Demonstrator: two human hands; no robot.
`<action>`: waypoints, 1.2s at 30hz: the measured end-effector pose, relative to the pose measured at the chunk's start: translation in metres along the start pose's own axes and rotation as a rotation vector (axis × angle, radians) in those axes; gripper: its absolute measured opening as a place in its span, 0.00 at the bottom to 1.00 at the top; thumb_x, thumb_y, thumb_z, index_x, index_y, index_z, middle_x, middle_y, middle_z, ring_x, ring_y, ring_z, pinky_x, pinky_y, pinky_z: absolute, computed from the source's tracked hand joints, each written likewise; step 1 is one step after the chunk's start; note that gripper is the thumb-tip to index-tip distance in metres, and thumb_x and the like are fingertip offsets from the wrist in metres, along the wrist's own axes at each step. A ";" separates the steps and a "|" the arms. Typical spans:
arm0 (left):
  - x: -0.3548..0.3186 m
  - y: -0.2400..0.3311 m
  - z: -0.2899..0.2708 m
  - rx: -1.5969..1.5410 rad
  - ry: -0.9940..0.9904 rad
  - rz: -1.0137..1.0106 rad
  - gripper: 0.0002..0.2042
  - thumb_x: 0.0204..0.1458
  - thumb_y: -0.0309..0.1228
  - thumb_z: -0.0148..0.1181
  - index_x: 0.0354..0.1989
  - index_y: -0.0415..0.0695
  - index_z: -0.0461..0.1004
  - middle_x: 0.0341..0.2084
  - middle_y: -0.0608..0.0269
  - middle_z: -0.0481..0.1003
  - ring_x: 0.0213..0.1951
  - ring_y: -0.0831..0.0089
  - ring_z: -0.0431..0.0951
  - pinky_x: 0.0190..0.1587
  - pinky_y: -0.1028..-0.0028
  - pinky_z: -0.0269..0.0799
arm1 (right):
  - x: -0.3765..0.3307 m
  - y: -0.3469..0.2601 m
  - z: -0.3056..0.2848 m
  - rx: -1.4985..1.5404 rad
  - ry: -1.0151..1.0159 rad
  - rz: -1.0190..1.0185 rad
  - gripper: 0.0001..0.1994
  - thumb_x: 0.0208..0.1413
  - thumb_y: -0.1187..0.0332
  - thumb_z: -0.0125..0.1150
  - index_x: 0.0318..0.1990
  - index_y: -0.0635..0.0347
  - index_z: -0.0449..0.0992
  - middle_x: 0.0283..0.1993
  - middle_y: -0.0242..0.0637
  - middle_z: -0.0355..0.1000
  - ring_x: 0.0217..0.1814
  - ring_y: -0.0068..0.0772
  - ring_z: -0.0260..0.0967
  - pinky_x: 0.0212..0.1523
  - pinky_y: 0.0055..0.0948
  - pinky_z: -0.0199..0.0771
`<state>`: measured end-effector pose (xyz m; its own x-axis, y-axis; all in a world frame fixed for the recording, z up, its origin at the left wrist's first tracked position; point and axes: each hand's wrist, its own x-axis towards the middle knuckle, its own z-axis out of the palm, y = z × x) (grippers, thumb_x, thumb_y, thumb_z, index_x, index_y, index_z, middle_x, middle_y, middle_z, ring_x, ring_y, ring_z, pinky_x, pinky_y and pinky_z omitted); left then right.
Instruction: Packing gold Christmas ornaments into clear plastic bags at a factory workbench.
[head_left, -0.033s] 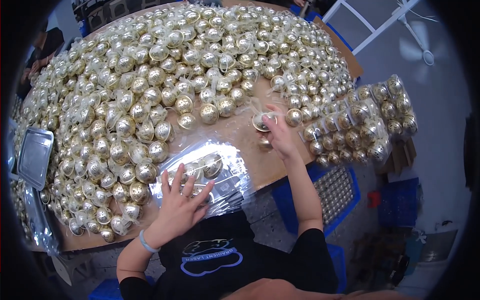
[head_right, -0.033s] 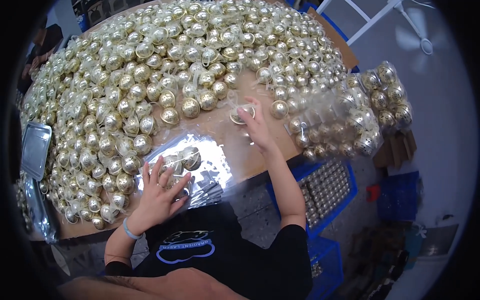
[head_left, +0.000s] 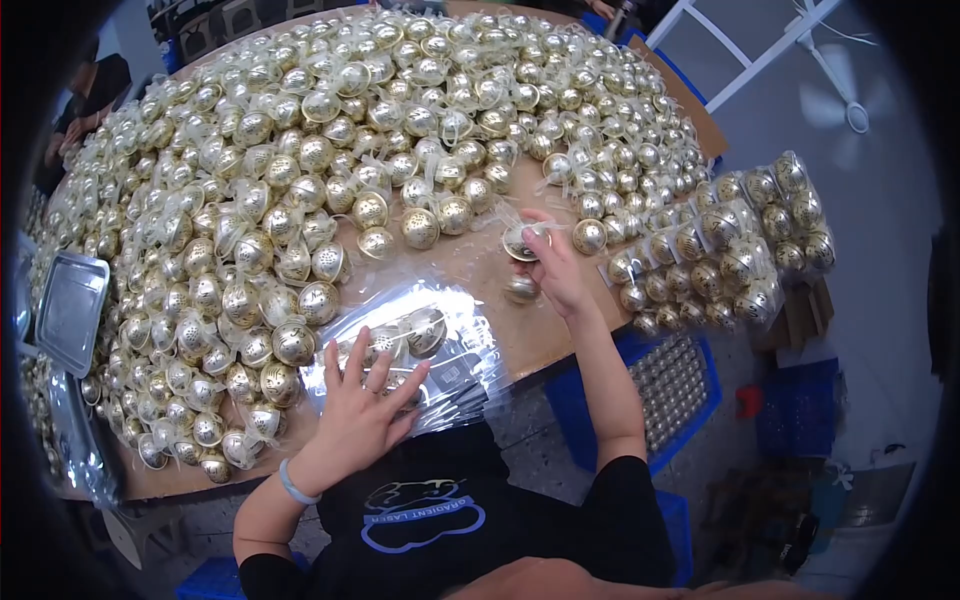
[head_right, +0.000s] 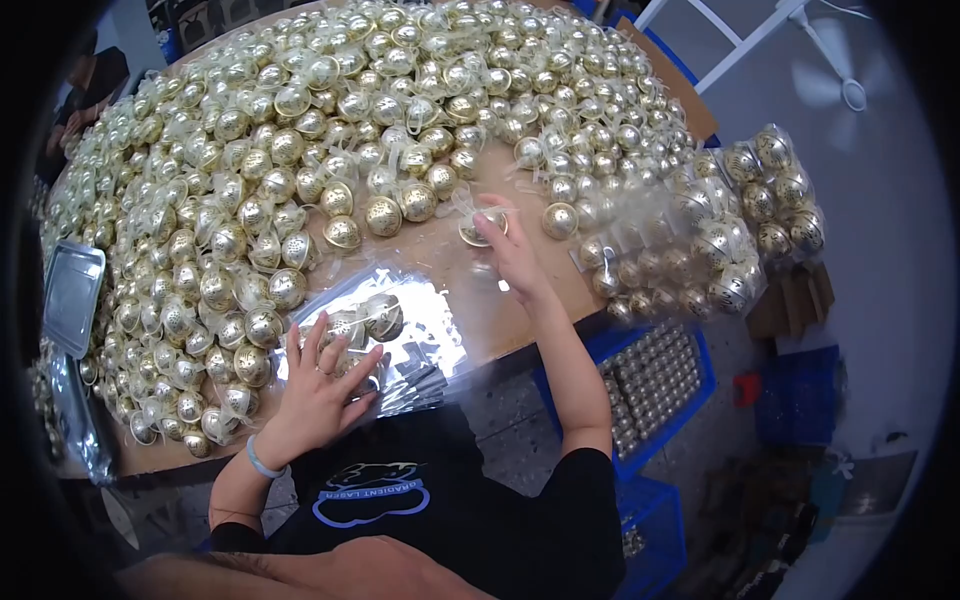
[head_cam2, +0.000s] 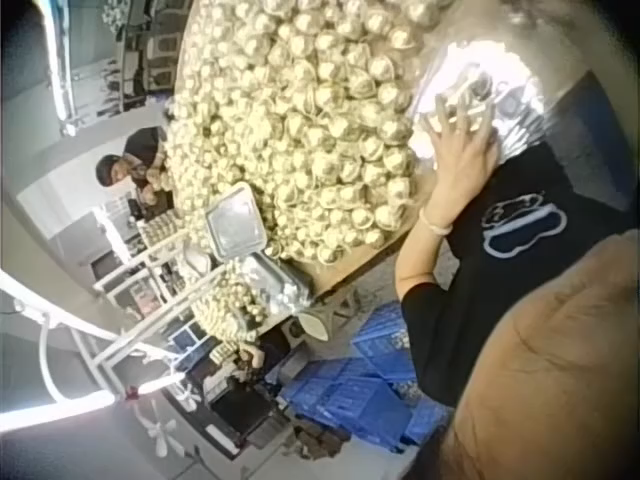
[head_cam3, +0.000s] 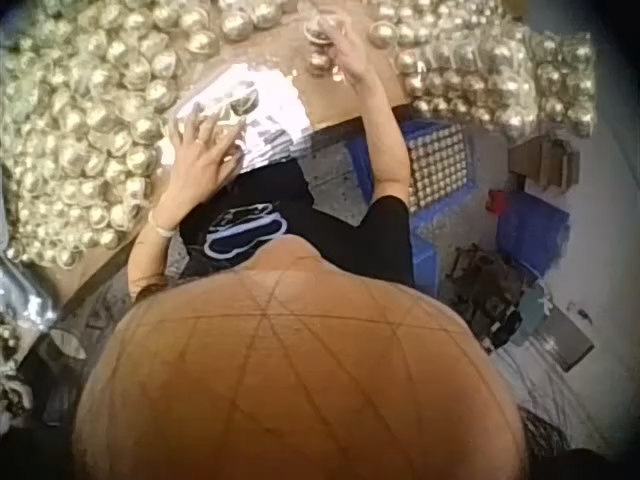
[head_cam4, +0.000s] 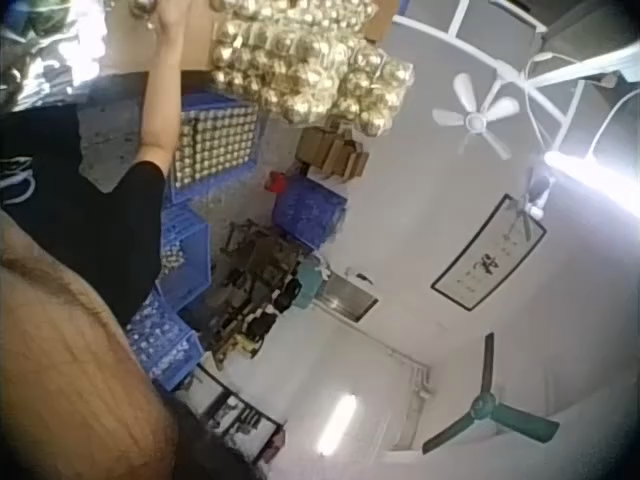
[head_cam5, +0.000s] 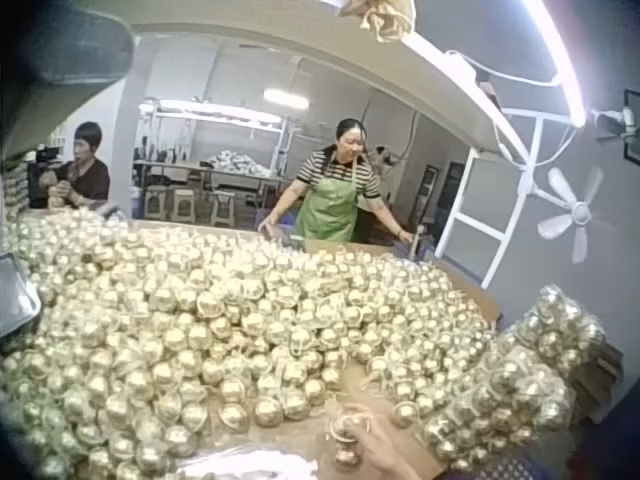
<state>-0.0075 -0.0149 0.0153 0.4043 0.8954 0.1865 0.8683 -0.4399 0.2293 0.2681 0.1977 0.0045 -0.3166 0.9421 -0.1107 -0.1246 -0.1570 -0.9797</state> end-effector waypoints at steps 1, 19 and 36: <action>0.001 0.000 0.003 0.002 0.015 0.007 0.33 0.47 0.46 0.67 0.66 0.64 0.68 0.57 0.49 0.64 0.69 0.38 0.51 0.67 0.31 0.39 | 0.010 0.001 -0.003 0.003 -0.007 -0.005 0.19 0.70 0.62 0.50 0.64 0.57 0.62 0.46 0.37 0.73 0.38 0.26 0.71 0.42 0.26 0.74; 0.000 0.001 0.000 -0.007 0.043 0.029 0.32 0.49 0.47 0.65 0.66 0.63 0.67 0.55 0.49 0.67 0.67 0.39 0.55 0.65 0.32 0.43 | 0.101 -0.039 -0.060 0.470 -0.336 -0.020 0.21 0.71 0.63 0.45 0.66 0.63 0.58 0.58 0.60 0.68 0.49 0.34 0.73 0.48 0.27 0.78; 0.000 0.002 -0.006 -0.043 0.012 -0.011 0.31 0.46 0.45 0.66 0.63 0.61 0.71 0.52 0.50 0.68 0.65 0.40 0.58 0.61 0.32 0.47 | -0.102 0.026 -0.040 -0.266 -0.306 0.003 0.35 0.44 0.70 0.78 0.62 0.62 0.68 0.65 0.40 0.66 0.65 0.32 0.64 0.67 0.33 0.59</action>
<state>-0.0076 -0.0163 0.0213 0.3908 0.8995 0.1952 0.8595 -0.4325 0.2725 0.3348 0.1096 -0.0167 -0.5870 0.8036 -0.0984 0.1120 -0.0398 -0.9929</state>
